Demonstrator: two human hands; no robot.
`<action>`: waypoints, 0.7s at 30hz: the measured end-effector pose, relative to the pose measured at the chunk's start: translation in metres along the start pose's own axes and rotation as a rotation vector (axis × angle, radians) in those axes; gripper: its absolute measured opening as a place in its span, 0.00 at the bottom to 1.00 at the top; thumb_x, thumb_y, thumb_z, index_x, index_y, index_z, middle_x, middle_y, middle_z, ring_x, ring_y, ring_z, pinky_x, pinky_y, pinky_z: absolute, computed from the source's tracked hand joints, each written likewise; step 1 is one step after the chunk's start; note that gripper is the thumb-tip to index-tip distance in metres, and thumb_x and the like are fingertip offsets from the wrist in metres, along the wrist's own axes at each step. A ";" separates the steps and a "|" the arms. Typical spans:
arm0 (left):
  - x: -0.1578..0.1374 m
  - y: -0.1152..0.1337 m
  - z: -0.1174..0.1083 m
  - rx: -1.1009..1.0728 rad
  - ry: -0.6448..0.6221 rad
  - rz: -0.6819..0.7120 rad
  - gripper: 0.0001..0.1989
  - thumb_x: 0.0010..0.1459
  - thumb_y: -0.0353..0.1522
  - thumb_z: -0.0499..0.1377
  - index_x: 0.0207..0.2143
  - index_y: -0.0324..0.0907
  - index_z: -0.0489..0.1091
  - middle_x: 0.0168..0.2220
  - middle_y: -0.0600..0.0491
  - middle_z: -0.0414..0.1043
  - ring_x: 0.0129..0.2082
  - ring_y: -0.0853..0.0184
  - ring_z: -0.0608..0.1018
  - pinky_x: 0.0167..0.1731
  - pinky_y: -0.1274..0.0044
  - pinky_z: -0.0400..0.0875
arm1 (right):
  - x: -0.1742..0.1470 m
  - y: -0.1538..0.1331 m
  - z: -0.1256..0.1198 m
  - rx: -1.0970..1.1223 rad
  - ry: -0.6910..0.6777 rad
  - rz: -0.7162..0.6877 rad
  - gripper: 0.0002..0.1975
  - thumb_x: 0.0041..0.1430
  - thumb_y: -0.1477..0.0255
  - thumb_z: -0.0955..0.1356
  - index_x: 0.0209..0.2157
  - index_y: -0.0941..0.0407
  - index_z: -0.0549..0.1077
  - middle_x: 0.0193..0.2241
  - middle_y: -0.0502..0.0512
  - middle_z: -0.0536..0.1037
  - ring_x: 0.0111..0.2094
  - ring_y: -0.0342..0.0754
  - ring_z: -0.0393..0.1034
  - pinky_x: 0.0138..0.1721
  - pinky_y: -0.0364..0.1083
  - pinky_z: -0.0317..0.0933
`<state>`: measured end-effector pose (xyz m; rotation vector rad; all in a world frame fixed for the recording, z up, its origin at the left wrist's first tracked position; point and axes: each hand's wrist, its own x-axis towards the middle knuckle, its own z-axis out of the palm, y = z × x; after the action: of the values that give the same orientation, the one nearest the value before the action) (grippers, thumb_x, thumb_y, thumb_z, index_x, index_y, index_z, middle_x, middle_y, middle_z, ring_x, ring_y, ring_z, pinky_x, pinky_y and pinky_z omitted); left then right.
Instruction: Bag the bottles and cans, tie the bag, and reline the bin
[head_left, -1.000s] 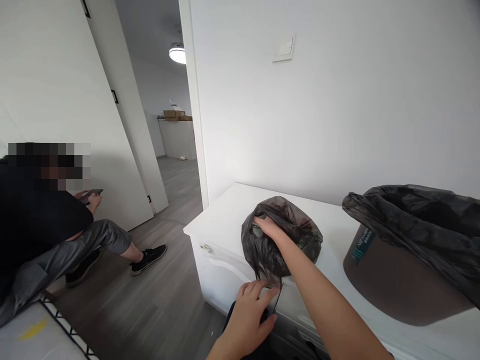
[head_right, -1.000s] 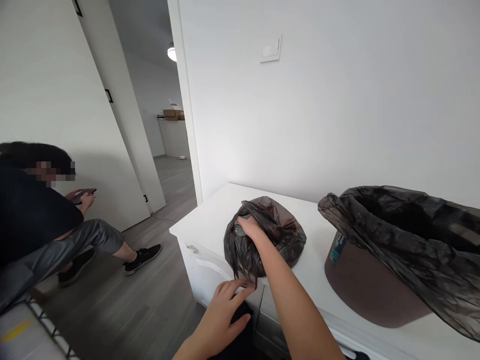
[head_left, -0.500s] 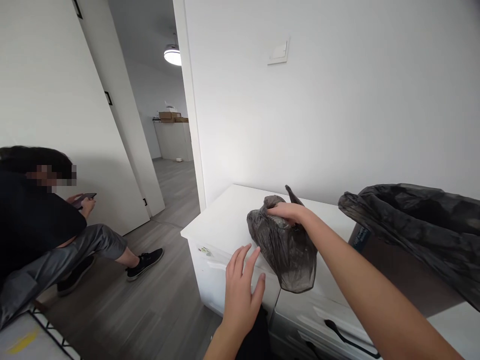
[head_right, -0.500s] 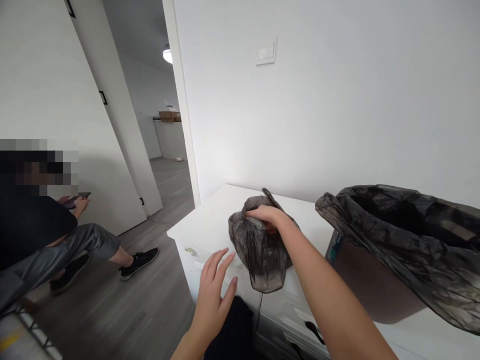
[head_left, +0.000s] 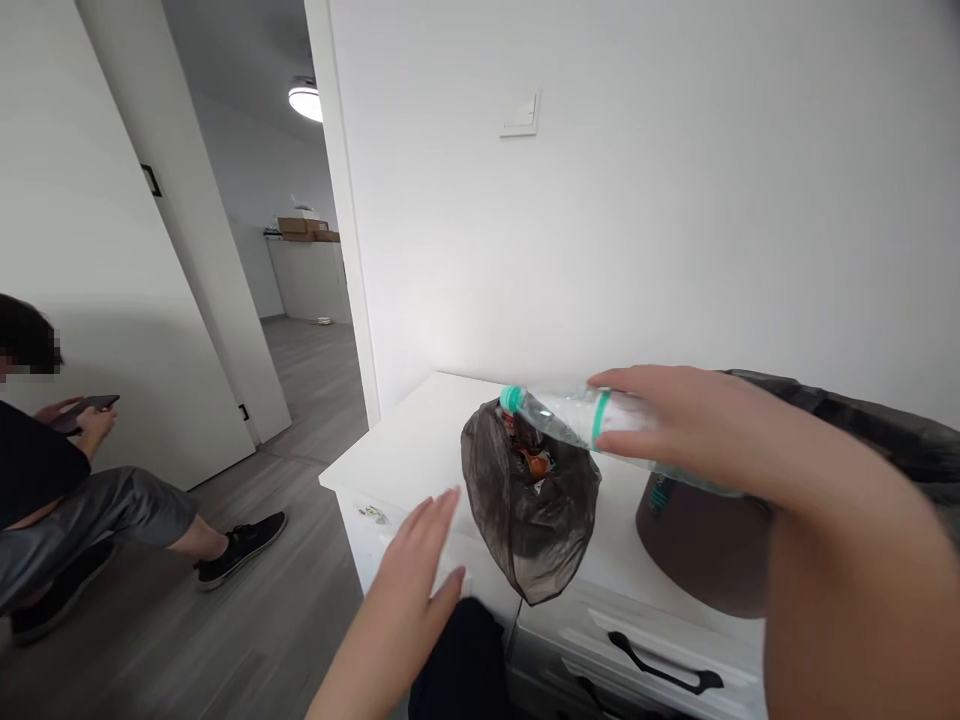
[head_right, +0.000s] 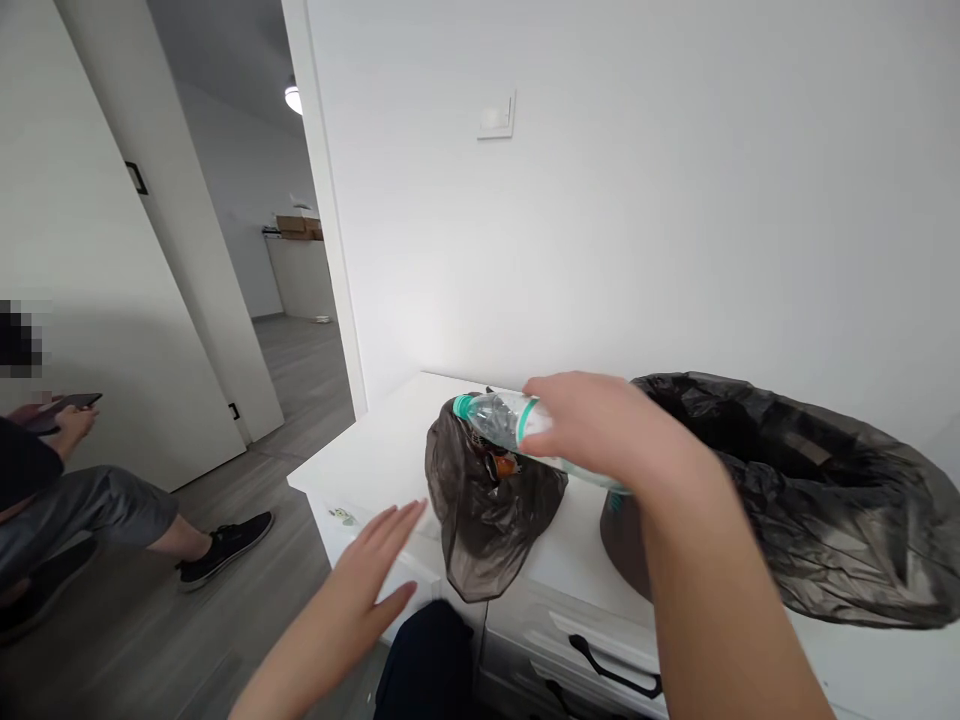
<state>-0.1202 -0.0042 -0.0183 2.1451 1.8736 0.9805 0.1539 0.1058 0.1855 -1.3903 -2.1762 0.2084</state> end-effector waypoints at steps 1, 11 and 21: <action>-0.004 0.008 -0.014 -0.061 0.082 -0.047 0.35 0.66 0.37 0.57 0.73 0.61 0.49 0.70 0.51 0.59 0.70 0.51 0.63 0.61 0.57 0.69 | -0.014 0.006 -0.002 0.002 0.030 -0.029 0.19 0.45 0.67 0.78 0.42 0.46 0.82 0.41 0.57 0.83 0.40 0.63 0.78 0.39 0.56 0.69; 0.047 0.060 -0.030 -0.610 0.488 -0.172 0.40 0.63 0.44 0.61 0.72 0.52 0.46 0.60 0.47 0.71 0.57 0.55 0.78 0.51 0.63 0.78 | -0.106 -0.065 0.141 0.364 0.170 -0.436 0.46 0.67 0.68 0.65 0.74 0.38 0.32 0.72 0.54 0.54 0.71 0.66 0.52 0.63 0.70 0.62; 0.138 -0.093 -0.034 -0.279 0.604 -0.383 0.33 0.54 0.37 0.69 0.59 0.45 0.61 0.60 0.47 0.70 0.59 0.55 0.73 0.59 0.66 0.67 | -0.169 0.014 0.175 0.302 -0.401 -0.205 0.43 0.60 0.66 0.71 0.72 0.34 0.50 0.71 0.56 0.58 0.68 0.71 0.57 0.60 0.68 0.64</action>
<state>-0.2148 0.1333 0.0149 1.3484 2.1008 1.7928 0.1278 -0.0091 -0.0276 -1.0132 -2.4590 0.7592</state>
